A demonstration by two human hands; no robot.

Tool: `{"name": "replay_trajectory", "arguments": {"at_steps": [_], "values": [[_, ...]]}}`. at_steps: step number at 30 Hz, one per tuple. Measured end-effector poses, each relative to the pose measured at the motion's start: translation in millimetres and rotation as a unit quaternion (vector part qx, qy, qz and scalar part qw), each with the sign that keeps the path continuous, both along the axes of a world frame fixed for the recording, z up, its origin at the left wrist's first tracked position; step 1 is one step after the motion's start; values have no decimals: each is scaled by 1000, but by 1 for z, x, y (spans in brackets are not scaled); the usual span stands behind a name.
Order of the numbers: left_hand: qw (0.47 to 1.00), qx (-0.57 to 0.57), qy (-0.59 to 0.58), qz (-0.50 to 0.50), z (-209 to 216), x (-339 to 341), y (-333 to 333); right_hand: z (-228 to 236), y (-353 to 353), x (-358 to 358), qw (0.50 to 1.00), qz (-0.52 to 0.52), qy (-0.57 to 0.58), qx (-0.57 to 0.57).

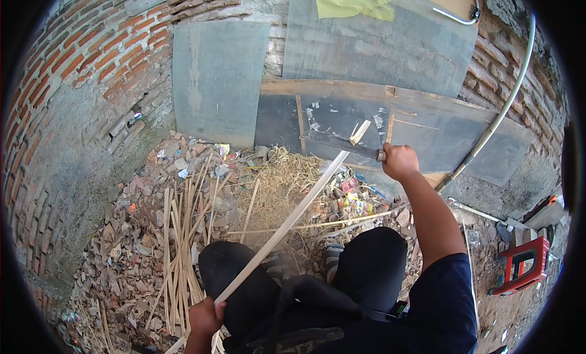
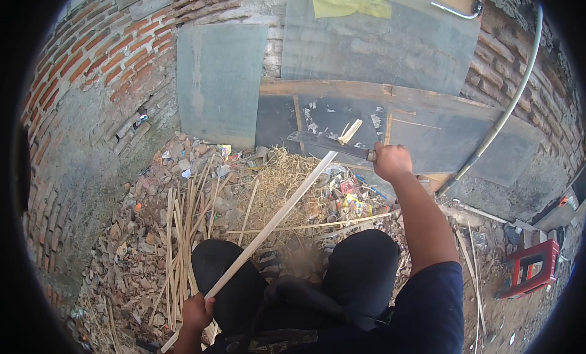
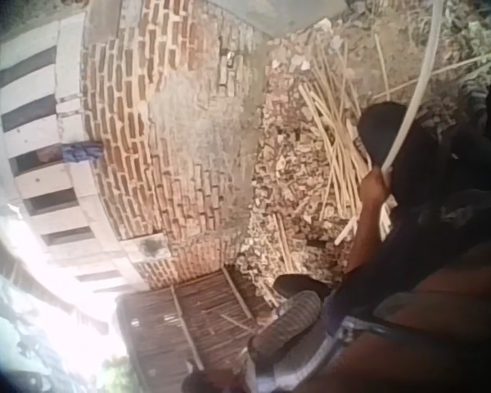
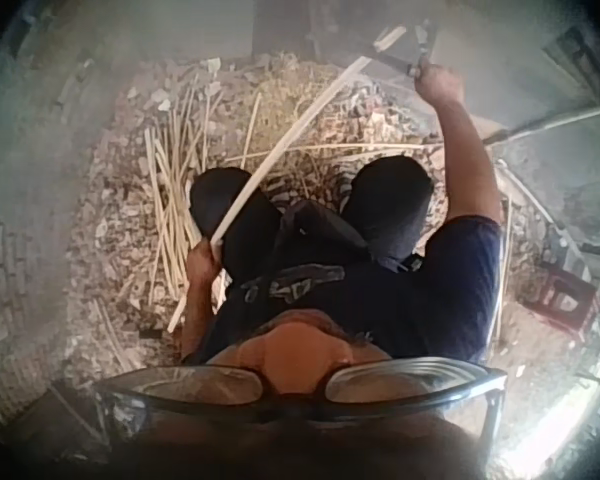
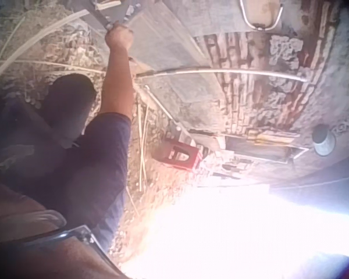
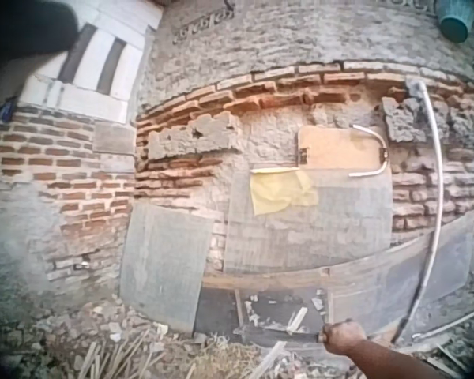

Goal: The person holds a strip of bamboo and shaves along its surface using a knife.

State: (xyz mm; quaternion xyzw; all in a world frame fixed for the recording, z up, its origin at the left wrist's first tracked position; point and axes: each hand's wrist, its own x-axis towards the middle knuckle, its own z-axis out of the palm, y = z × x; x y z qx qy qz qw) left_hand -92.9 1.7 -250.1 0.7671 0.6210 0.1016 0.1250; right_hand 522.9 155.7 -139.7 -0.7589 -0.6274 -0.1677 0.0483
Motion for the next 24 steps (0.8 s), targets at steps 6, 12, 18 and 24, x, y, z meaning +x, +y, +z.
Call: {"name": "replay_trajectory", "arguments": {"at_steps": [6, 12, 18, 24], "values": [[1000, 4, -5, 15, -4, -6, -9, 6, 4, -27, 997, -21, 75, 11], [1000, 0, 2, 10, -1, 0, -4, -9, -3, -27, 974, -58, 210, -61], [1000, 6, -11, 4, 0, -2, -7, -21, 2, -24, 998, -29, 25, 44], [1000, 14, -20, -8, -4, -4, -5, 13, 6, -22, 999, -17, 41, -1]]}}
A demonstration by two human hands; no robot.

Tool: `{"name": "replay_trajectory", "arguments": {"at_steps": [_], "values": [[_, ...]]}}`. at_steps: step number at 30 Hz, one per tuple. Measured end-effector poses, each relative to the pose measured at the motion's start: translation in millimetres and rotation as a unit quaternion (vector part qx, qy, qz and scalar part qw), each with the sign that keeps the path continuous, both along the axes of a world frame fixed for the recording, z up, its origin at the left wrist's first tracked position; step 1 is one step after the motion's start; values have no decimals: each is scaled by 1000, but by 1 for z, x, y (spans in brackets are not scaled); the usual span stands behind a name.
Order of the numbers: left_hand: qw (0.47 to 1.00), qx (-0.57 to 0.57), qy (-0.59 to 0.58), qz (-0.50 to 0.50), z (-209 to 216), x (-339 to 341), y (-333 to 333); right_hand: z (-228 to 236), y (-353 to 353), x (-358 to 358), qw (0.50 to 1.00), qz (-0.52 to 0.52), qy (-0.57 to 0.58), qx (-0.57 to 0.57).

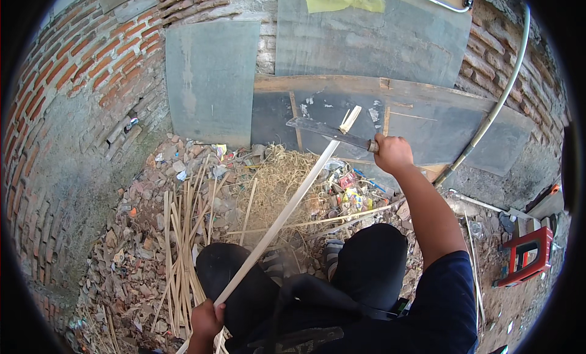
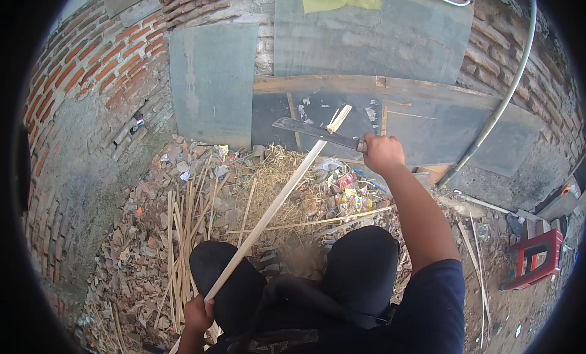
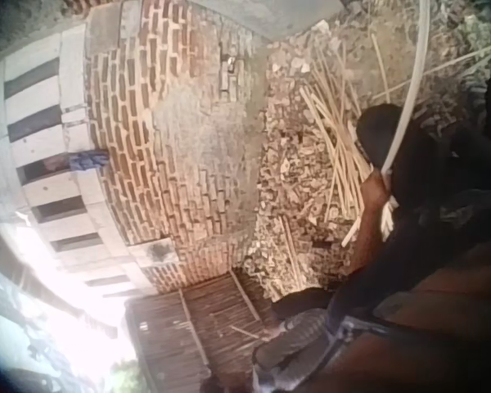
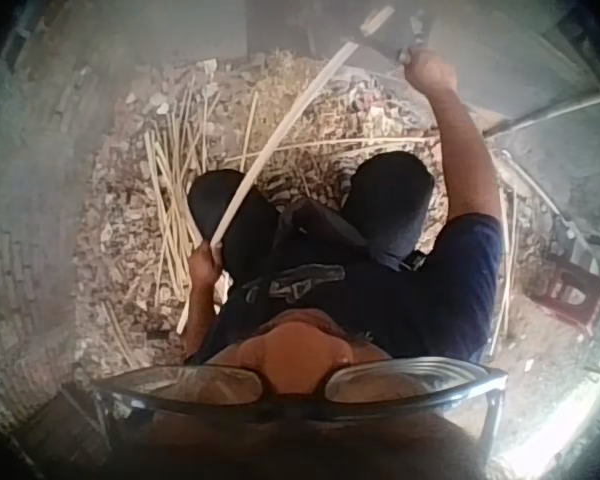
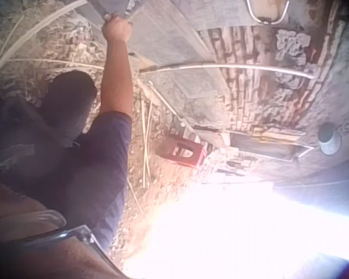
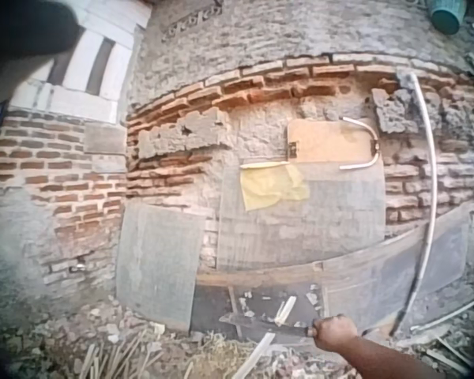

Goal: The person holds a strip of bamboo and shaves along its surface using a knife.

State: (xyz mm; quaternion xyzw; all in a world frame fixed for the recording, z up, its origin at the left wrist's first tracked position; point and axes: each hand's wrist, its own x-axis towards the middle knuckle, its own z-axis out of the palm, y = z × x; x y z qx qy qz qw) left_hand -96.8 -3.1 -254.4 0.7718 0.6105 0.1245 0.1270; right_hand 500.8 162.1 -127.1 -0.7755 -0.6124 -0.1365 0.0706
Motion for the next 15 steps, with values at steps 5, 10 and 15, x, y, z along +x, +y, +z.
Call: {"name": "replay_trajectory", "arguments": {"at_steps": [5, 10, 15], "values": [[1000, 3, -13, 15, 1, 5, -2, 2, 8, -4, 990, 5, 132, -41], [1000, 0, -1, 23, 4, 4, -3, -18, 4, -13, 981, 17, 184, -53], [1000, -10, 3, 14, 8, 1, -2, -30, -9, -25, 998, 49, 28, -40]]}}
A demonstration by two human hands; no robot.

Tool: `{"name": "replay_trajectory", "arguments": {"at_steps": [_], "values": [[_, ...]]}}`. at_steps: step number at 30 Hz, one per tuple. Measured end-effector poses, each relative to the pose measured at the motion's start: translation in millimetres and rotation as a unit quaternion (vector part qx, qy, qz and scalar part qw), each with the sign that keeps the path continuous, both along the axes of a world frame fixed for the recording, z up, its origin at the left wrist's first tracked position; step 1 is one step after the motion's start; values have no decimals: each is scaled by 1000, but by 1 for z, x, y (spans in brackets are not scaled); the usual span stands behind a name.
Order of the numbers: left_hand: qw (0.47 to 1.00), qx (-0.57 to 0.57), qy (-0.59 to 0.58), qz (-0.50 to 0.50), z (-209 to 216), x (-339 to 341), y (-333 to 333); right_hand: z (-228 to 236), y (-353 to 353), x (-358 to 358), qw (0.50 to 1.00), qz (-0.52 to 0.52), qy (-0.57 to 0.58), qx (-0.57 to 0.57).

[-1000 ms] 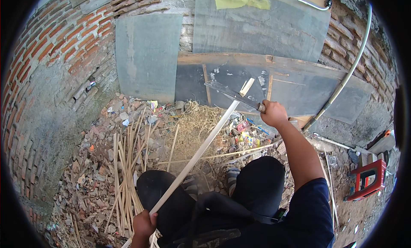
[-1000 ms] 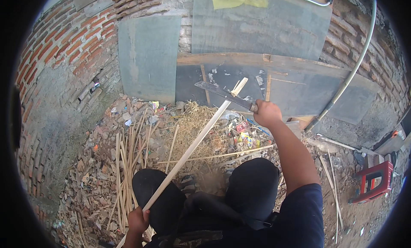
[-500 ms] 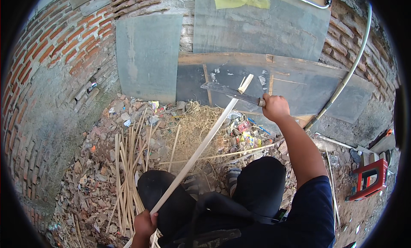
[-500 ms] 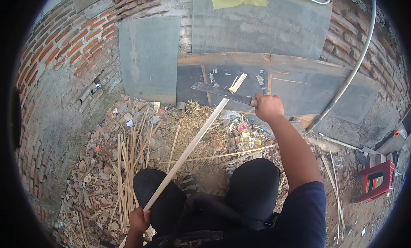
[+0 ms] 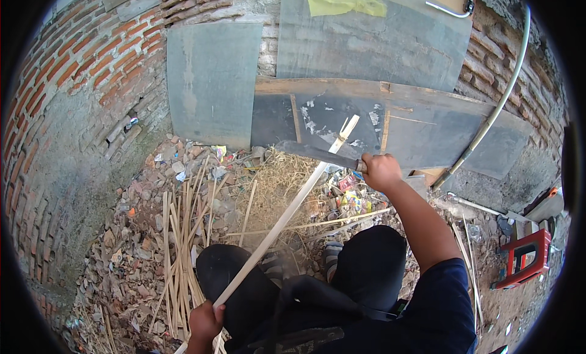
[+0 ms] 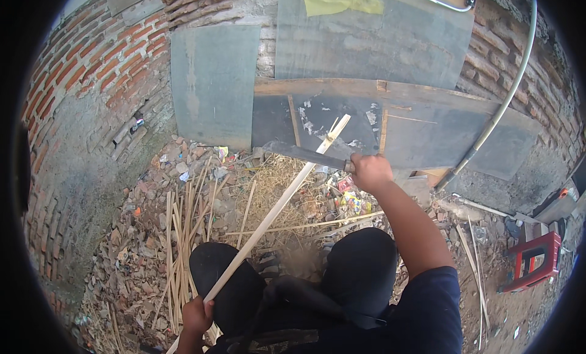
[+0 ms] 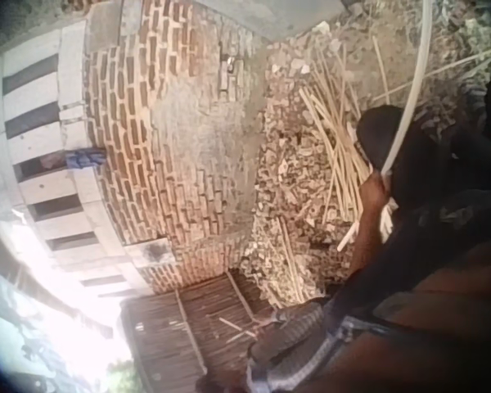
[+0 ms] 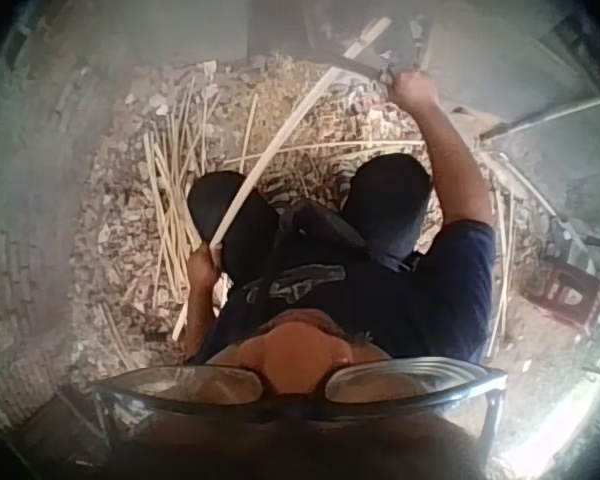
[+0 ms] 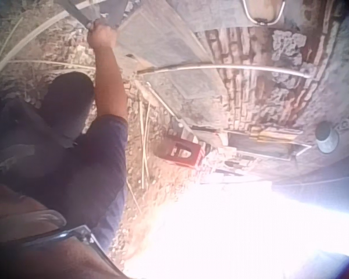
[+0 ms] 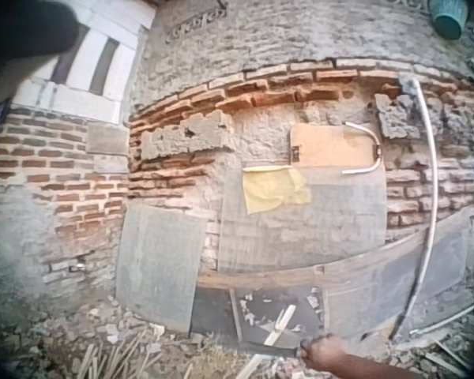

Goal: The person holds a strip of bamboo and shaves along its surface using a knife.

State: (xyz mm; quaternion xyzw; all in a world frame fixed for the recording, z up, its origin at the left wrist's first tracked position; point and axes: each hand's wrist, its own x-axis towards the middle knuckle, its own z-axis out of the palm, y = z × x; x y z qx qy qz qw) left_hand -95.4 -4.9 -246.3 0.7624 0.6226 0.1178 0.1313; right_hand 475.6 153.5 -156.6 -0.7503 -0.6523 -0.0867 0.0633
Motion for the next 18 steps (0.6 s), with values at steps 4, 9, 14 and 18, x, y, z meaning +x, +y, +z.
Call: {"name": "replay_trajectory", "arguments": {"at_steps": [4, 9, 14, 18], "values": [[1000, -11, 11, -8, -3, -6, 3, 2, -1, 17, 985, 91, -130, 64], [1000, -4, 1, -1, -5, 3, 7, 16, 16, 38, 980, 3, -151, 131], [1000, 3, 10, 13, -3, 3, 3, 0, 29, 10, 995, -33, 27, 95], [1000, 7, 2, 5, 4, 2, -1, -9, 24, 12, 911, -46, 403, -77]]}}
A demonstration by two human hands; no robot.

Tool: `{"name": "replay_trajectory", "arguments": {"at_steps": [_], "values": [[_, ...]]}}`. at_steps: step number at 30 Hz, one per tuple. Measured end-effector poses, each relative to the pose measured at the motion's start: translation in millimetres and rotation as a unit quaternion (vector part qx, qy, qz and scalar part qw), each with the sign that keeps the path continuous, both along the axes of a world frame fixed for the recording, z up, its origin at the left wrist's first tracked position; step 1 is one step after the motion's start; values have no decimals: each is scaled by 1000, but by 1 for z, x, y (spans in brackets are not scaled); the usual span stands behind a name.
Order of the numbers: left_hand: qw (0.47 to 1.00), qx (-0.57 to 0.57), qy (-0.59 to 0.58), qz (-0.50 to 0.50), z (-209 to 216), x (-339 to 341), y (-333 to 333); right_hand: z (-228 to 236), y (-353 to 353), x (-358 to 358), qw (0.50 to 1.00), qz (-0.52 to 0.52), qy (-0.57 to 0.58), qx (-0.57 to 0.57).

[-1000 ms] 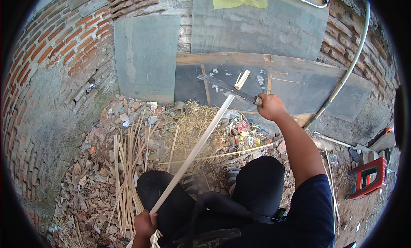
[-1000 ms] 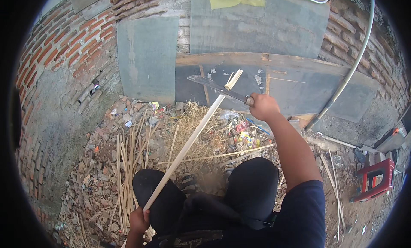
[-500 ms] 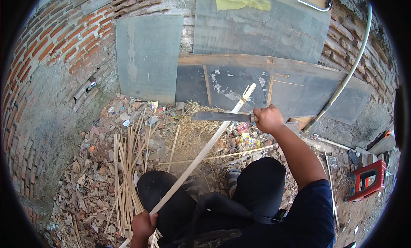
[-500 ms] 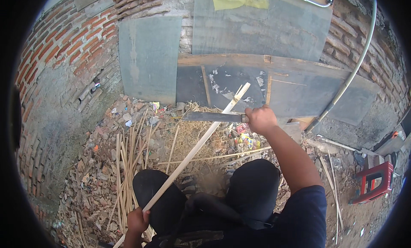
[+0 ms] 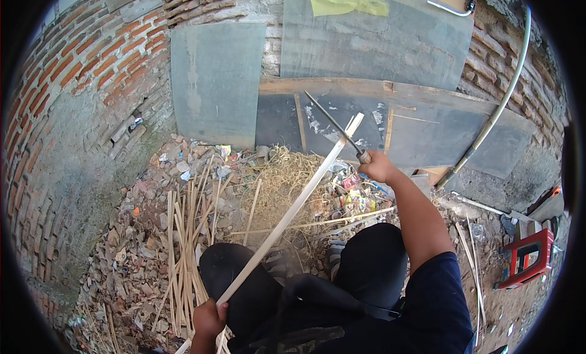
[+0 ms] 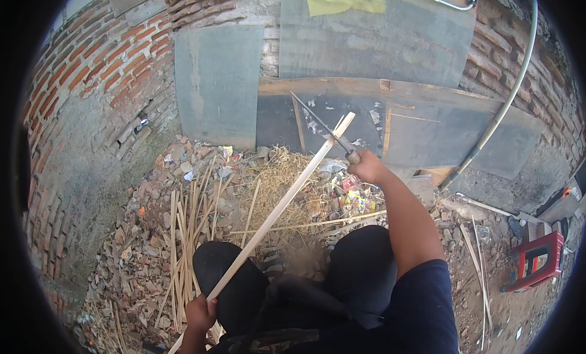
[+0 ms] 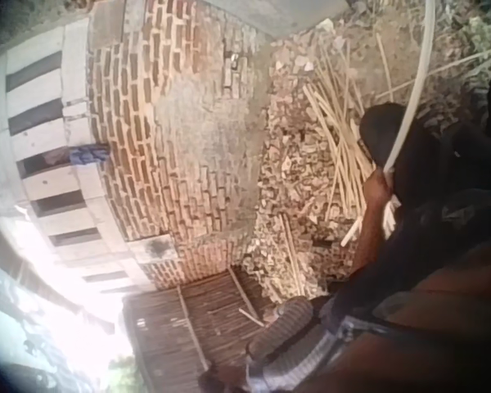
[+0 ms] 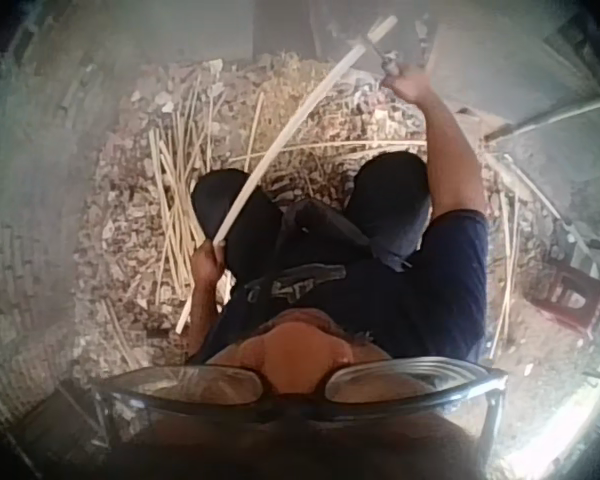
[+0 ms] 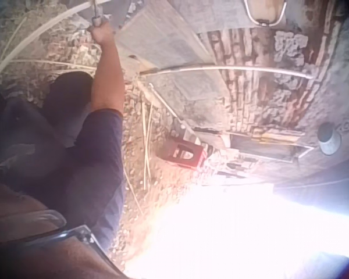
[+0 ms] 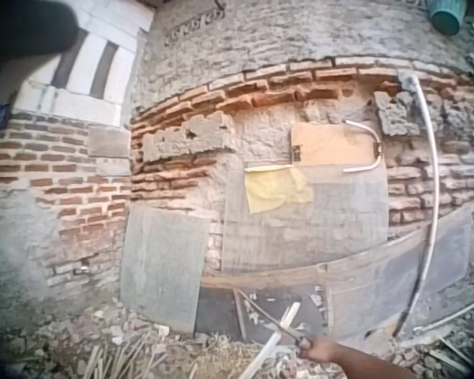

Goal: The person holds a strip of bamboo and shaves along its surface using a knife.

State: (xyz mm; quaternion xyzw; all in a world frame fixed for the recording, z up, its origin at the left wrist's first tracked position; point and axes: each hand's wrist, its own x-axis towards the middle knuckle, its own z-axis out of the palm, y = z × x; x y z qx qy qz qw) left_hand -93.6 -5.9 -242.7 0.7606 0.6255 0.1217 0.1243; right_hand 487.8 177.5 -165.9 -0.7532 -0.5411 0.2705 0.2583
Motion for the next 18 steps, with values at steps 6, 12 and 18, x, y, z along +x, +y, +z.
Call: {"name": "replay_trajectory", "arguments": {"at_steps": [6, 12, 18], "values": [[1000, -2, -2, -13, -4, -3, 4, -3, -28, -14, 965, 13, -254, 63], [1000, 1, 1, -25, -9, -6, 5, 19, -55, -24, 918, 83, -378, 82], [999, -11, -20, -31, -6, -3, 10, 32, -34, 19, 894, -52, -442, 57]]}}
